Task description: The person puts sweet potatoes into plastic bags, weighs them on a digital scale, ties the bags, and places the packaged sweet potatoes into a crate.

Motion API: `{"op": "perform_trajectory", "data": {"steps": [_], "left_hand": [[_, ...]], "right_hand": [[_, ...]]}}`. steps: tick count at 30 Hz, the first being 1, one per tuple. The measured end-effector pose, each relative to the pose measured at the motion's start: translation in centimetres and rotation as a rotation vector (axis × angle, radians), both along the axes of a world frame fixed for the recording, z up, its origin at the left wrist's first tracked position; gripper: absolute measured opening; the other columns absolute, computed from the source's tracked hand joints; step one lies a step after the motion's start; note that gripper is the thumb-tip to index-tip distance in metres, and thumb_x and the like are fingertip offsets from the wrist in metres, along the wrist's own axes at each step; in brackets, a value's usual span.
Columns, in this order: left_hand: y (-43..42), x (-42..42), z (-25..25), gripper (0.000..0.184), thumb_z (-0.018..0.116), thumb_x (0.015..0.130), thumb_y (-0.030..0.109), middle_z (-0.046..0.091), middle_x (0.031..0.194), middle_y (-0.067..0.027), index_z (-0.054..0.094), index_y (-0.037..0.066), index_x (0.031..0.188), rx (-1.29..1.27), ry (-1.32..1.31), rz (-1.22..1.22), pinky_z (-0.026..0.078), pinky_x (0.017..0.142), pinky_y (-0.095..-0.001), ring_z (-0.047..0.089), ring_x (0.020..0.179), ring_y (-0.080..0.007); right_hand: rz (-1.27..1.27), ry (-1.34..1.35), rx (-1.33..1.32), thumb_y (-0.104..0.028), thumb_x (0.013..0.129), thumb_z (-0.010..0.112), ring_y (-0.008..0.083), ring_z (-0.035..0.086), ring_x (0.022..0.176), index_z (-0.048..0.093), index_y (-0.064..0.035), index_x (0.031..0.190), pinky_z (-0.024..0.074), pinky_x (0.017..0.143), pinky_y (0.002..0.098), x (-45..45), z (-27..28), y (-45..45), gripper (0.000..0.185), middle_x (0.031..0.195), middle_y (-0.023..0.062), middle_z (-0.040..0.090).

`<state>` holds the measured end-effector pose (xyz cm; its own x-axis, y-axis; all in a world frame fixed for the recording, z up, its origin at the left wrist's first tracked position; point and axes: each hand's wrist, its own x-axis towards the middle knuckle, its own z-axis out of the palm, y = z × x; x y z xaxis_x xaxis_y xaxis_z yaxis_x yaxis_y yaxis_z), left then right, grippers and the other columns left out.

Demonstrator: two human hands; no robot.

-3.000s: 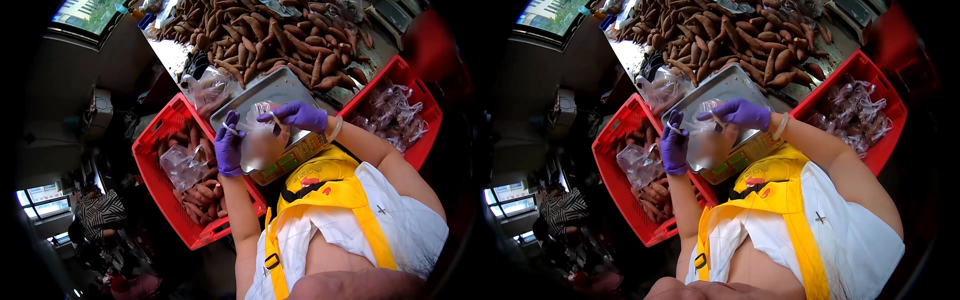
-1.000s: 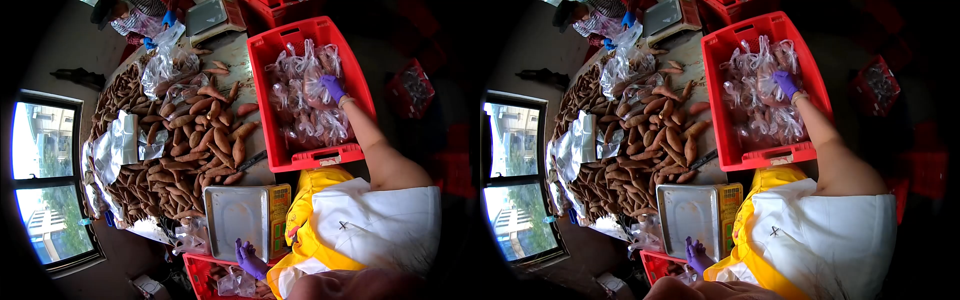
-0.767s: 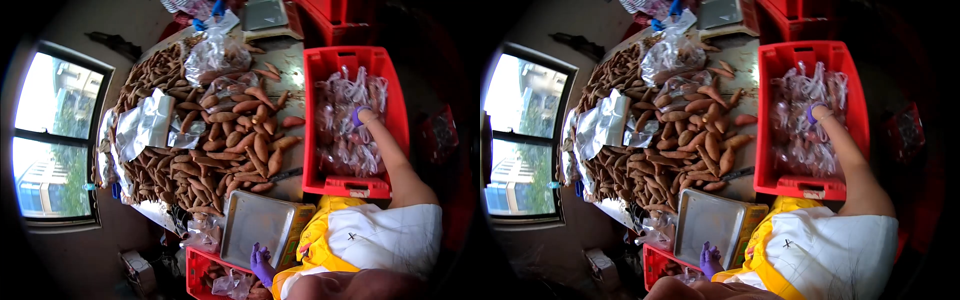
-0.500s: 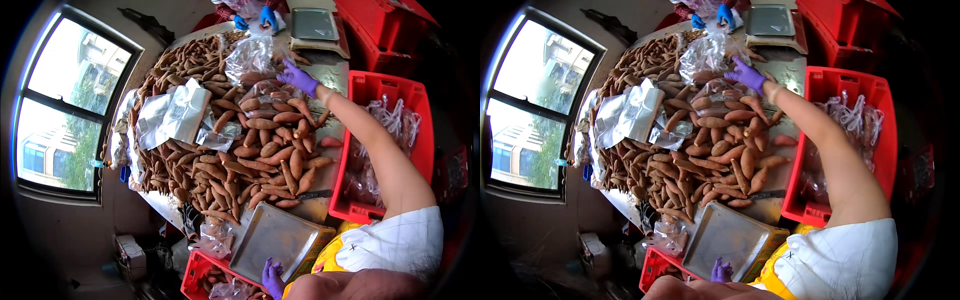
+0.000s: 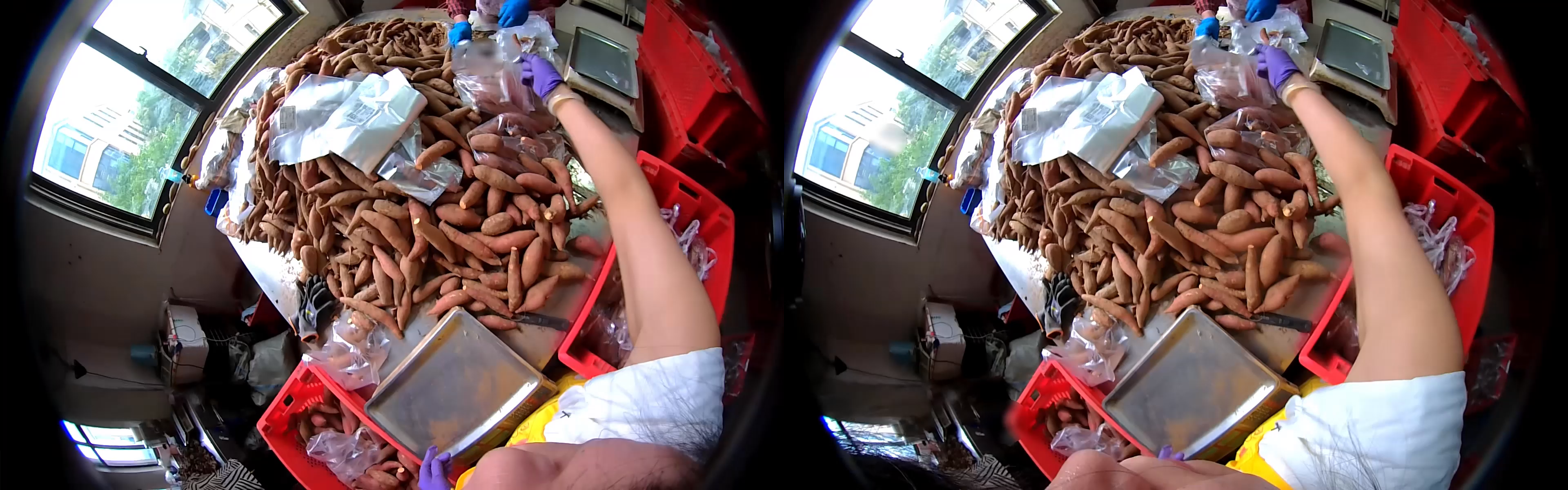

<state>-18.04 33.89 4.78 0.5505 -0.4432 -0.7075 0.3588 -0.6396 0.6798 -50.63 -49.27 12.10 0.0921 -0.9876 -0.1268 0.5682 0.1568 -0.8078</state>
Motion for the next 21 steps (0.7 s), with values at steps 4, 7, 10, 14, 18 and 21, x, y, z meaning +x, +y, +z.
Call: {"op": "perform_trajectory", "data": {"steps": [4,7,10,14,18,21], "left_hand": [[1.5,0.8,-0.6,0.038,0.047,0.098,0.015,0.067,0.094,-0.0084,0.049,0.008,0.135,-0.183,-0.116,-0.083,0.049,0.069,-0.0292,0.059,0.075,-0.0155],[-5.8,-2.7,7.4,0.031,0.05,0.095,0.008,0.068,0.093,-0.0089,0.06,-0.002,0.122,-0.248,-0.199,0.115,0.048,0.069,-0.0238,0.061,0.076,-0.0126],[-6.8,-2.5,9.6,0.033,0.051,0.093,0.008,0.068,0.096,-0.0084,0.059,-0.003,0.123,-0.326,-0.247,0.026,0.048,0.072,-0.0246,0.059,0.078,-0.0122],[-5.5,-2.8,9.0,0.032,0.05,0.096,0.01,0.068,0.1,-0.008,0.059,-0.002,0.124,-0.416,-0.242,-0.014,0.047,0.073,-0.0242,0.059,0.08,-0.0114],[-2.7,-3.0,7.9,0.032,0.05,0.096,0.012,0.068,0.099,-0.0071,0.059,0.001,0.125,-0.405,-0.252,-0.019,0.047,0.072,-0.0237,0.059,0.08,-0.011],[-1.4,-3.2,7.7,0.033,0.05,0.096,0.012,0.067,0.099,-0.007,0.058,0.001,0.126,-0.41,-0.224,0.029,0.046,0.073,-0.0229,0.06,0.081,-0.0106]], "right_hand": [[0.245,-0.348,0.104,-0.021,0.101,0.049,0.003,0.028,0.044,0.054,-0.0128,0.084,0.0238,0.04,0.0202,-1.6,5.3,7.3,0.019,0.057,-0.0086,0.03],[0.322,0.171,-0.044,-0.023,0.1,0.05,0.0032,0.028,0.045,0.06,-0.0112,0.09,0.0237,0.042,0.0198,-0.9,9.6,12.9,0.019,0.059,-0.0078,0.031],[0.164,0.434,-0.227,-0.03,0.097,0.055,0.0045,0.028,0.046,0.058,-0.0154,0.084,0.025,0.043,0.0203,-0.8,12.5,12.7,0.02,0.056,-0.0097,0.031],[0.078,0.627,-0.195,-0.031,0.095,0.058,0.0045,0.035,0.039,0.059,-0.0163,0.074,0.0253,0.039,0.0217,-4.5,8.5,7.7,0.025,0.051,-0.0067,0.042],[0.035,0.778,-0.292,-0.032,0.094,0.059,0.0059,0.041,0.045,0.067,-0.0121,0.086,0.0328,0.044,0.0213,-3.1,8.8,12.2,0.023,0.06,-0.0039,0.052],[0.048,0.616,-0.326,-0.03,0.095,0.059,0.0072,0.051,0.058,0.066,-0.0095,0.091,0.0415,0.053,0.0228,0.4,11.5,19.6,0.022,0.073,-0.0022,0.058]]}}
